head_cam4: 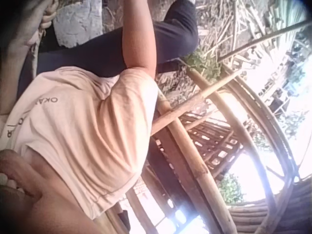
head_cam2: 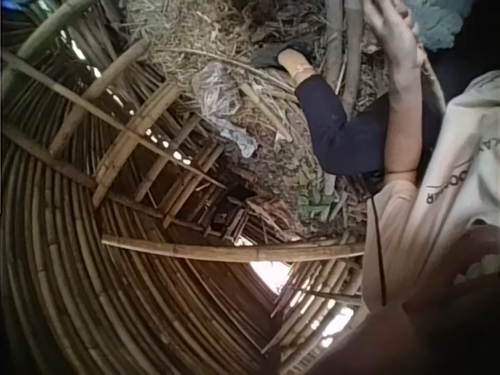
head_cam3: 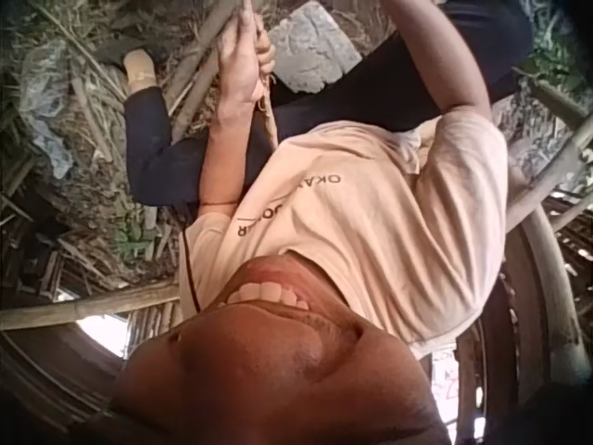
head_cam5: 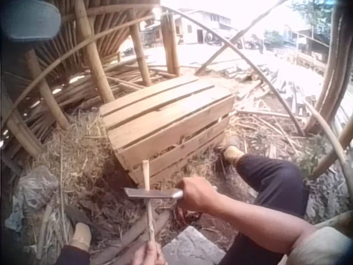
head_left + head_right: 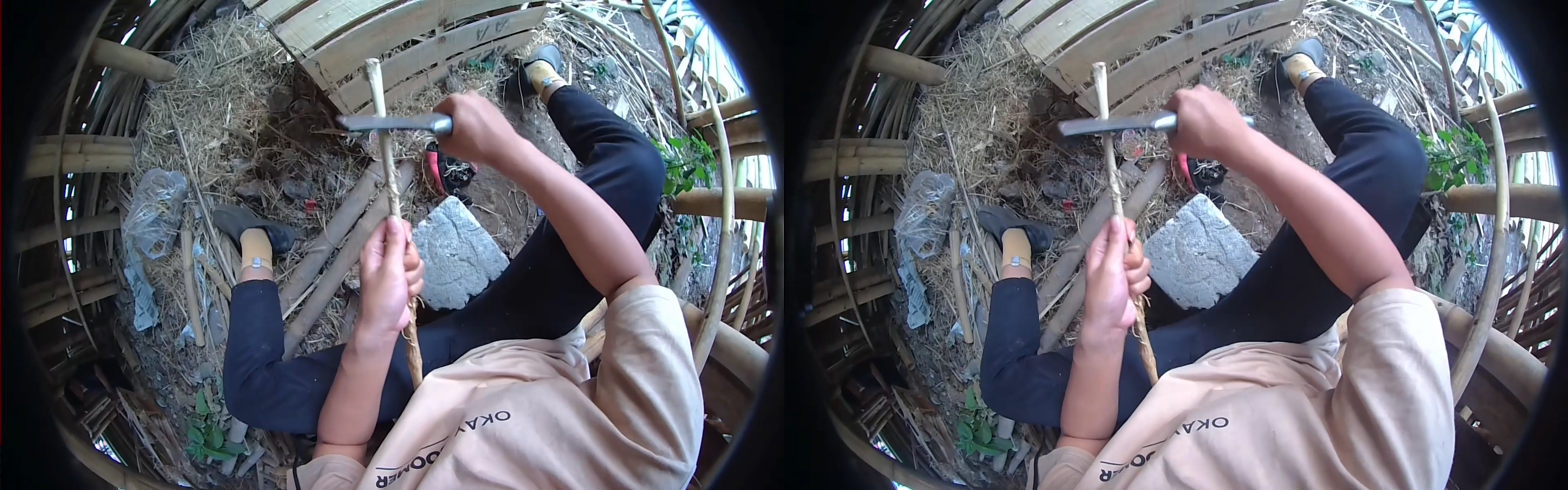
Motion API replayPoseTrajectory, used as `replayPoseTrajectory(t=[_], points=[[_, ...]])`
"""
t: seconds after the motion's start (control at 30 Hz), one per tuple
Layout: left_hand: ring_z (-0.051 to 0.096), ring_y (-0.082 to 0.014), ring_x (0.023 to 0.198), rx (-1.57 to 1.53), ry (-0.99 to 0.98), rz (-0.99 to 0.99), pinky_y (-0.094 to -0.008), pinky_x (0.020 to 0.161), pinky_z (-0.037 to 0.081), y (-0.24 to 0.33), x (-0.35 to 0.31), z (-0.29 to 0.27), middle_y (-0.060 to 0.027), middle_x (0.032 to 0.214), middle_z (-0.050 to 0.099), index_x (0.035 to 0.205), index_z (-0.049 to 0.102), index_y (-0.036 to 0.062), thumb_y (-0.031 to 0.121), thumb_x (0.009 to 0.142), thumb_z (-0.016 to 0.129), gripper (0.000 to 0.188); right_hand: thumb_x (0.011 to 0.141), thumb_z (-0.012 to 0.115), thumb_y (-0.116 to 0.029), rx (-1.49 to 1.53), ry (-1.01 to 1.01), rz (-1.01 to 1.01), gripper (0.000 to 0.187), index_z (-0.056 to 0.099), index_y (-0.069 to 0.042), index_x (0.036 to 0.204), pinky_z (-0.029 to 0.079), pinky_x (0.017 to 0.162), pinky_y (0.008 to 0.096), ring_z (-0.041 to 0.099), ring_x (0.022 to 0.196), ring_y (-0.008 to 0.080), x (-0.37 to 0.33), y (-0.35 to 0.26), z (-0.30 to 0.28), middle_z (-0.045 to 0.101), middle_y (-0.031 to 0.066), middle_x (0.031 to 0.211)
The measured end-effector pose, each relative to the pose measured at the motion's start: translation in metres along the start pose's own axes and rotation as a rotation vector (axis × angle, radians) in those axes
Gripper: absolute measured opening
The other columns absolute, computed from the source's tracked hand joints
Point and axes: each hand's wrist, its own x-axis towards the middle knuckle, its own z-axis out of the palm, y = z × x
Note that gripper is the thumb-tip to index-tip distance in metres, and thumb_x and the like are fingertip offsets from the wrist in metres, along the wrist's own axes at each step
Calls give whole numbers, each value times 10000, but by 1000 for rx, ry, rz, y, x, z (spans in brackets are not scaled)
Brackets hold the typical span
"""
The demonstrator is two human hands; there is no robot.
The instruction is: The person shaves the bark off a thin wooden stick using a knife while resting it against a stone block.
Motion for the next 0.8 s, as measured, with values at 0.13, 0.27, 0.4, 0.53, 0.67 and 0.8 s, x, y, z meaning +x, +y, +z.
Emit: replayPoseTrajectory(t=[0.13,0.27,0.4,0.53,0.67,0.8], points=[[226,10,436,27,-24,-12,-183,370,149,-12,-2,-2,95,595,305,914,457,149,366,1084,416,279,776,641,-106,-109,117,53,140,742,-17,815,556,699,449,693,677,351,16,28,-3,683,211,723],[217,9,445,-41,-48,-62,-183,374,152,-9,5,-6,99,603,299,918,465,142,358,1081,431,273,827,675,-164,-63,47,119,169,743,-10,837,551,686,442,693,659,339,17,31,-4,683,203,699],[208,4,454,-92,-56,-79,-180,383,150,3,11,-12,96,605,280,946,493,136,348,1080,437,257,850,728,-245,-42,-3,113,219,759,-32,888,550,677,438,697,667,326,7,-5,-10,699,192,738],[203,4,456,-79,-35,-66,-181,383,146,2,11,-14,96,605,274,949,496,137,341,1083,429,254,731,722,-170,9,-147,-44,134,732,-53,795,551,687,450,672,676,372,-9,-21,-7,673,184,692],[223,11,443,3,37,2,-180,380,146,-6,5,-3,96,599,298,944,494,142,347,1084,426,258,670,716,-146,-9,-147,31,116,707,-53,739,550,683,464,672,676,378,-16,-23,6,663,183,677],[242,17,445,177,156,53,-179,376,160,-10,7,5,101,604,307,937,485,136,316,1082,440,236,680,708,-138,-111,-109,21,114,712,-47,748,553,672,466,675,661,367,-7,-9,10,663,178,671]])
